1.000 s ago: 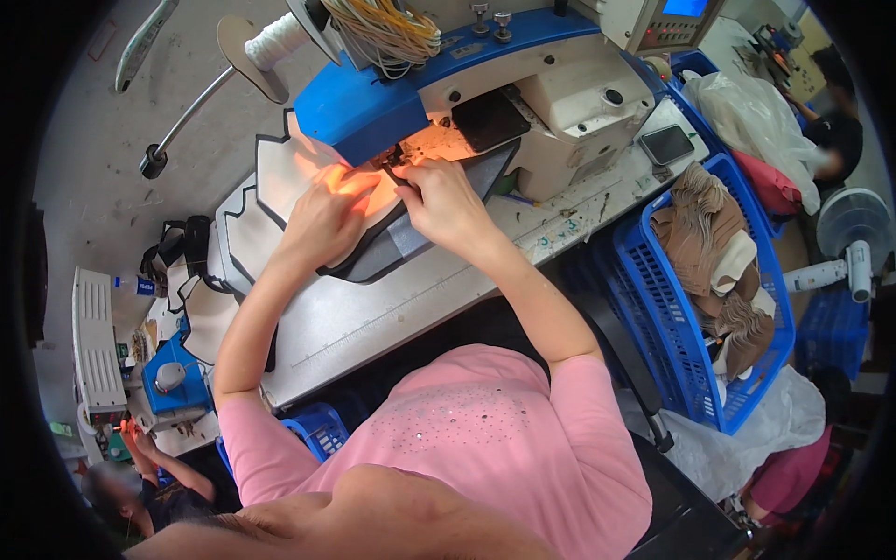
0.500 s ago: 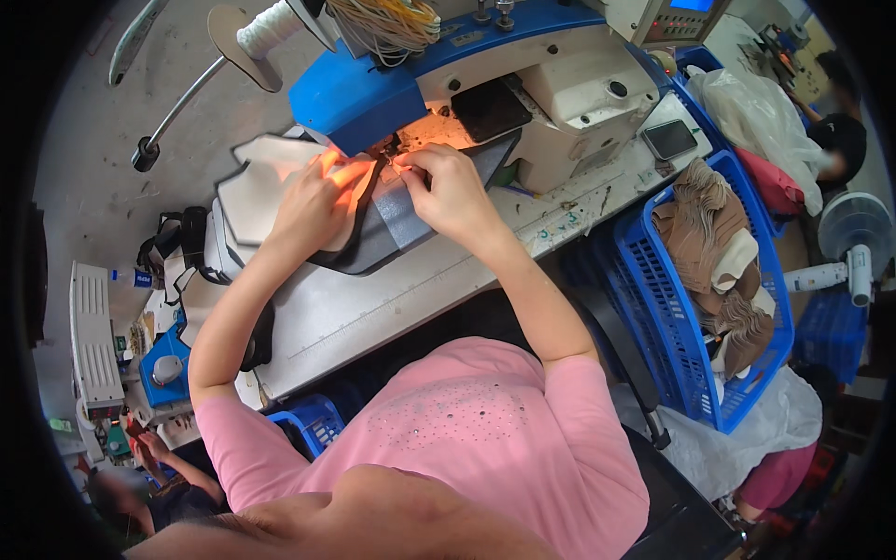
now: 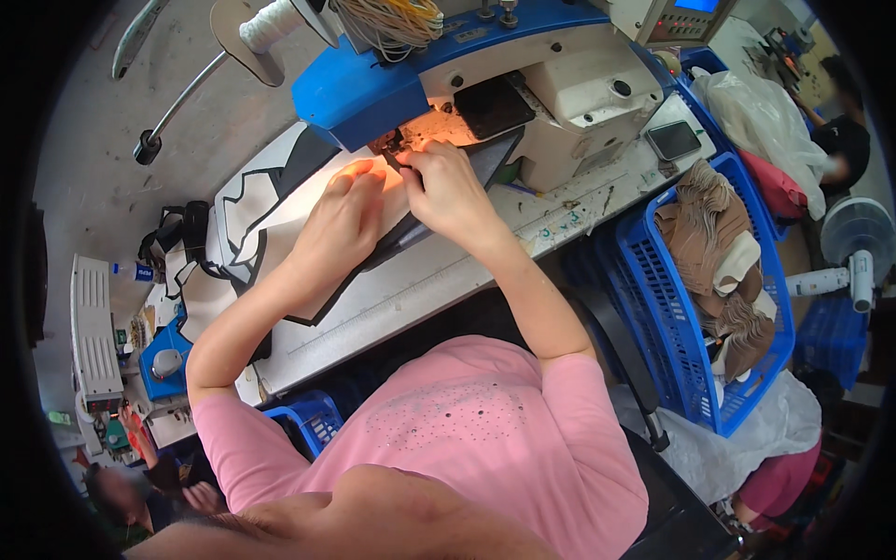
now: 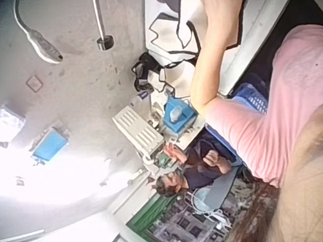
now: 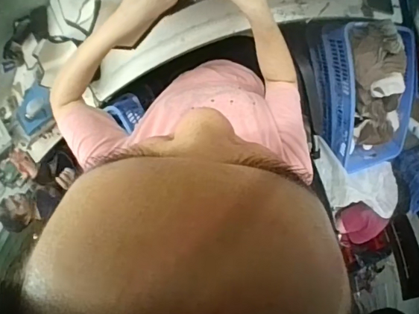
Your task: The person uses a sewing machine to stitch black trim onto white fabric mask blanks. They repeatedly pick up a mask blank, align the trim, and feed the assembly through the machine. After sewing, the person inspects the finished edge and places the mask on a growing pile to the left.
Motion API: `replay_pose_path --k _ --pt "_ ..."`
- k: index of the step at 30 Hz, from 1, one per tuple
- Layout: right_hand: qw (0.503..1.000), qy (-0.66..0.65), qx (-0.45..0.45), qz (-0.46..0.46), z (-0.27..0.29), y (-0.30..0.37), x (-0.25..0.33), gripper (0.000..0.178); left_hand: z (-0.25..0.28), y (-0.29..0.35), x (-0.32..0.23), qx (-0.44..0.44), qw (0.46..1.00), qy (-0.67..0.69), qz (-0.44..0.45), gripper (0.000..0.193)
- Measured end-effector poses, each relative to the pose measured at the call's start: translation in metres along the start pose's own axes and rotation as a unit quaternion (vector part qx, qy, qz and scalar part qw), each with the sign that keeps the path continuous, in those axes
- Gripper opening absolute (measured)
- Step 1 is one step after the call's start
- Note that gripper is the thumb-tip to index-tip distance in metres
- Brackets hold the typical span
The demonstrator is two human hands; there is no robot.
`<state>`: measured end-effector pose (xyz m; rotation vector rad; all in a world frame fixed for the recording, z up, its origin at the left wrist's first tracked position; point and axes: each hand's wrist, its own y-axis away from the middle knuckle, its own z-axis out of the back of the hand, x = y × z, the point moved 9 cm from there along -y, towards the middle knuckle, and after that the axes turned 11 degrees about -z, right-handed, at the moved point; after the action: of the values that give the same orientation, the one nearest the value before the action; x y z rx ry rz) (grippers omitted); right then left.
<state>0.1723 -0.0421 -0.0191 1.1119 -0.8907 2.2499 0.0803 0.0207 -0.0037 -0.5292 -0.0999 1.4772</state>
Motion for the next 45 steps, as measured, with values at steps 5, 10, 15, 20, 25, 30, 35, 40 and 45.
replay_pose_path --k 5,10,15,20,25,30,35,40,45 --pt "1.0 0.003 -0.015 0.012 0.0 0.0 -0.001 0.017 0.003 -0.005 0.015 0.053 0.998 0.03 0.003 0.03" --pt "1.0 -0.005 -0.02 0.01 0.001 0.0 0.001 0.016 0.011 -0.011 0.03 0.092 0.994 0.015 -0.051 0.034" --pt "1.0 0.016 -0.014 0.01 0.001 0.001 -0.002 0.015 0.011 -0.019 0.045 0.143 0.987 0.004 -0.069 0.033" --pt "1.0 0.01 -0.004 -0.005 0.001 0.0 -0.002 0.015 0.013 -0.018 0.048 0.147 0.984 -0.05 -0.088 0.033" --pt "1.0 0.001 -0.008 -0.009 0.001 0.0 -0.004 0.014 0.008 -0.01 0.032 0.17 0.983 -0.061 0.03 0.036" --pt "1.0 -0.006 -0.012 -0.001 0.001 0.0 -0.002 0.015 -0.004 -0.007 0.029 0.238 0.963 -0.023 0.126 0.04" --pt "0.999 0.03 0.022 -0.006 -0.002 0.0 0.002 0.02 -0.01 -0.005 0.032 0.263 0.954 0.03 0.143 0.041" --pt "0.999 0.037 0.018 -0.002 -0.001 0.001 0.002 0.022 -0.012 -0.011 0.03 0.297 0.948 -0.009 0.11 0.045" --pt "0.999 0.034 0.029 -0.001 -0.003 0.001 0.005 0.02 -0.007 -0.018 0.049 0.257 0.954 -0.093 0.124 0.053"
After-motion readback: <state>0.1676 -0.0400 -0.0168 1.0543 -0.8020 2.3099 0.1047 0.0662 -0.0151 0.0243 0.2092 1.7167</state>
